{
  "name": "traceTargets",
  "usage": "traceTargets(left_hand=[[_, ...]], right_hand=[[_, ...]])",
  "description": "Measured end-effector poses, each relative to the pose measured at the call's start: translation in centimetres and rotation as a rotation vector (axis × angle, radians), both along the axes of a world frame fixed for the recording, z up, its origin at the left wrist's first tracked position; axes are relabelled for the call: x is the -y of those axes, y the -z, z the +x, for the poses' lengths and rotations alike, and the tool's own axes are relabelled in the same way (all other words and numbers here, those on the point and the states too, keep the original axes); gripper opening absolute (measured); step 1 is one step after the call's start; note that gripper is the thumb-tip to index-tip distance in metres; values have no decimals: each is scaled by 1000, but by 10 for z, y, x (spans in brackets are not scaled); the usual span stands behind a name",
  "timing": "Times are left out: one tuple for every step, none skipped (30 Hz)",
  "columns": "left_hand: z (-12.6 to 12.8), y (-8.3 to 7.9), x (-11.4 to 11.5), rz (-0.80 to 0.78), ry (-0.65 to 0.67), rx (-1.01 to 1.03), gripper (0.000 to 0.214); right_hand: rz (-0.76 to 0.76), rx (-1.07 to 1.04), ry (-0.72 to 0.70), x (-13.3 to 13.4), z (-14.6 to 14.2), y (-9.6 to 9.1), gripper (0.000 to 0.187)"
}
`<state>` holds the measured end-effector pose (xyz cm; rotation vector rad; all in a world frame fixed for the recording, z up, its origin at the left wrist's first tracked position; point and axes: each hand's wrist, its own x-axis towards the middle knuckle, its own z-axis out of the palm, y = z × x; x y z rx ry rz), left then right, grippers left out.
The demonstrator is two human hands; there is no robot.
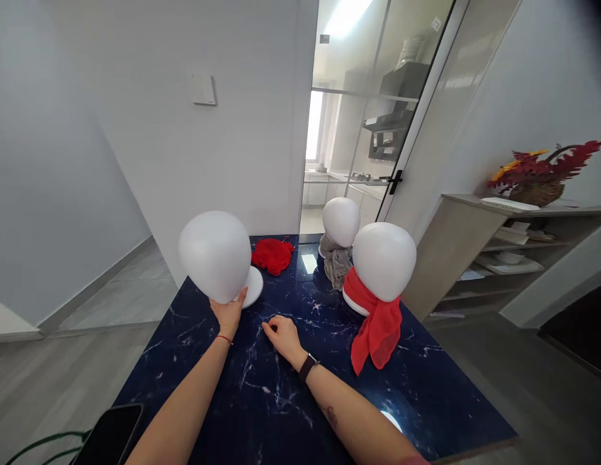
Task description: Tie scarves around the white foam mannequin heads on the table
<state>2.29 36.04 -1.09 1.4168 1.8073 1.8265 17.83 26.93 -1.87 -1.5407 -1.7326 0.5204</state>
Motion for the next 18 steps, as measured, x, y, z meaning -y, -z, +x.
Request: traceTargets(left_hand=[[5,0,14,0,12,27,66],[9,0,27,0,22,52,65],[12,0,40,0,29,74,65],[15,0,52,-3,35,87,64],[17,0,64,-11,40,88,63],[19,0,75,-23,45,82,61],[20,0,86,-38,49,79,59],[21,-1,96,-53,54,87,57],[22,-3,105,-63,58,111,55],[23,-5,112,-67,66,148,54],[23,-7,118,-65,75,191,54],[24,-10,122,-61,83,227,54],[24,-13,125,-60,88,247,54],[24,-16,126,-64,91,251,55],[24,-18,126,-72,96,244,56],[24,-19,126,-80,101,233,57],[24,-19,126,-85,104,226,59],[24,-19,125,-87,110,225,61]], right_hand=[[5,-23,-13,1,1,0,29],[13,-50,-31,1,2,0,29],[21,-78,-51,2,2,0,28],[27,-106,-74,3,3,0,27],[30,-130,-98,4,5,1,26],[32,-153,-119,5,6,1,25],[33,-176,-134,5,7,1,23],[34,-206,-140,6,8,2,23],[35,-239,-136,5,9,2,23],[35,-275,-122,5,10,3,24],[35,-313,-98,4,12,4,26],[33,-353,-67,3,13,5,29],[30,-395,-33,1,14,5,31],[25,-438,0,0,16,6,33],[19,-481,28,0,17,6,35],[12,-525,49,0,19,6,36],[6,-564,62,0,20,6,38],[0,-597,67,2,21,5,40]])
